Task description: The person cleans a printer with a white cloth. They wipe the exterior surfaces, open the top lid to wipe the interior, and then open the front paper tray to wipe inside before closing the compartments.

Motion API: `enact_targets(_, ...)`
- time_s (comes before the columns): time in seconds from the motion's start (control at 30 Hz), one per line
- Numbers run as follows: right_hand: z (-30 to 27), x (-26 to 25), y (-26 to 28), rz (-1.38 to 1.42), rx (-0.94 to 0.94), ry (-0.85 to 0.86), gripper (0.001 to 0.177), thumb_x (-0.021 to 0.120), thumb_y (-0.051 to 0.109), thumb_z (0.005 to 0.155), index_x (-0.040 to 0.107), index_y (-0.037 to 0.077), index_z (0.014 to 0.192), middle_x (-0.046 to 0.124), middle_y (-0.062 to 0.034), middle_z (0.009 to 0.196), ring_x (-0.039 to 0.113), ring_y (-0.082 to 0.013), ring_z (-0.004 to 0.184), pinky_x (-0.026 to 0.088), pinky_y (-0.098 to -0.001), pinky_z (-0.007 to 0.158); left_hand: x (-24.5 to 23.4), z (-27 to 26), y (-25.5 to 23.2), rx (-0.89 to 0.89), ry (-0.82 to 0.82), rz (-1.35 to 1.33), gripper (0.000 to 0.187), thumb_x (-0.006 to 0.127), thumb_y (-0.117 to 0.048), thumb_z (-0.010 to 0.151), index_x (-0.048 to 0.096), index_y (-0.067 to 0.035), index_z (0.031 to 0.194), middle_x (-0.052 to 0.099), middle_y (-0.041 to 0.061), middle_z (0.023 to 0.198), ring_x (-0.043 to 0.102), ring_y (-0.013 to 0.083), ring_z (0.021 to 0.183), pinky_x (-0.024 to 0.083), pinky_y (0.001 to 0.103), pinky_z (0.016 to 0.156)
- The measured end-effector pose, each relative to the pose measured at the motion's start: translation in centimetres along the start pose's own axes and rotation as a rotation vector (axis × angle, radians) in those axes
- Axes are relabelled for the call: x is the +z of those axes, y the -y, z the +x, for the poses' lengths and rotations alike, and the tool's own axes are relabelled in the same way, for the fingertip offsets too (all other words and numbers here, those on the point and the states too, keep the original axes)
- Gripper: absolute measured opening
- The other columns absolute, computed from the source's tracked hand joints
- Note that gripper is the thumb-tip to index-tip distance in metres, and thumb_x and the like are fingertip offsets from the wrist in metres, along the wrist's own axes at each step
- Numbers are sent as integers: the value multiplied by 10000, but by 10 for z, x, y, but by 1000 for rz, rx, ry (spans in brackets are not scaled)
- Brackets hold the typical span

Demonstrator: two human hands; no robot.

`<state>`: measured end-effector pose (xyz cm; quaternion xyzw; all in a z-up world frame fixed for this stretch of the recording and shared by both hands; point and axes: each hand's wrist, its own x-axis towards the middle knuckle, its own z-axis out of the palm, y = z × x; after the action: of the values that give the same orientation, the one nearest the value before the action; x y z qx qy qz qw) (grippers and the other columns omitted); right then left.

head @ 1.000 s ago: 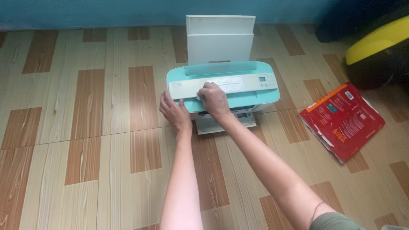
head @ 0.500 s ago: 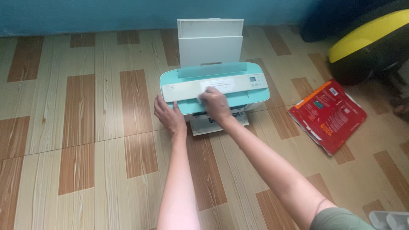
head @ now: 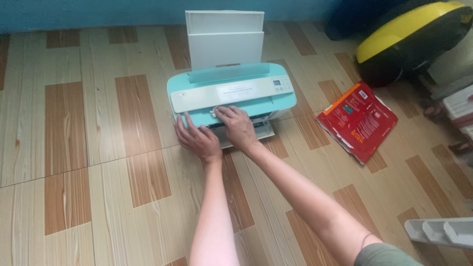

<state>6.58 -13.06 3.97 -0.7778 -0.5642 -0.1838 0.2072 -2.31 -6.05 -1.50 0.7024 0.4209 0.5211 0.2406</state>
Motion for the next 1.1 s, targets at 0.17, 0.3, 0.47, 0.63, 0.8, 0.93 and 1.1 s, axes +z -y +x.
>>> enact_targets(0.17,-13,-19,-38,-115,36,-7,514,601,-54,744,723,84,1224,695,-86,1273,612,-353,1184,486,-461,944,5,-22,-16,99,132,24,722,559,-12,870,412,-144,1565,341,104,1662,254,326,1575,185,573,1268)
enact_targets(0.3,-31,-45,-90,-132,144,-103,415,613,-52,803,736,87,1175,722,-82,1226,633,-343,1113,534,-437,952,19,-37,-31,290,314,-56,737,591,-4,811,469,-156,1522,379,70,1632,280,295,1555,194,561,1254)
enact_targets(0.47,-44,-59,-134,-42,209,-66,212,687,11,844,757,79,1032,715,-124,1029,655,-347,1017,550,-443,855,40,-53,-43,314,452,-31,663,639,-16,816,518,-162,1451,429,44,1575,288,265,1554,219,555,1254)
enact_targets(0.63,-40,-33,-113,110,273,-127,72,735,40,848,773,81,893,695,-120,874,683,-323,874,545,-443,769,40,-60,-43,291,500,29,676,669,-22,780,532,-139,1431,425,42,1564,294,266,1533,213,598,1203)
enact_targets(0.8,-49,-16,-103,171,220,-169,91,746,25,834,779,63,910,686,-123,843,675,-329,847,542,-439,738,36,-53,-46,298,550,145,704,698,-39,800,549,-215,1464,441,17,1528,325,230,1499,230,596,1193)
enact_targets(0.93,-55,-29,-149,22,272,-157,87,770,18,820,793,91,861,708,-118,846,697,-312,840,547,-422,748,40,-46,-58,338,568,191,702,711,-53,795,546,-197,1462,462,33,1498,337,239,1469,238,594,1186)
enact_targets(1.1,-64,-54,-213,-12,472,-111,97,830,60,766,817,104,852,740,-134,832,724,-266,733,568,-385,684,51,-53,-69,562,590,120,657,700,-51,778,572,-147,1415,504,64,1479,382,261,1456,244,563,1197)
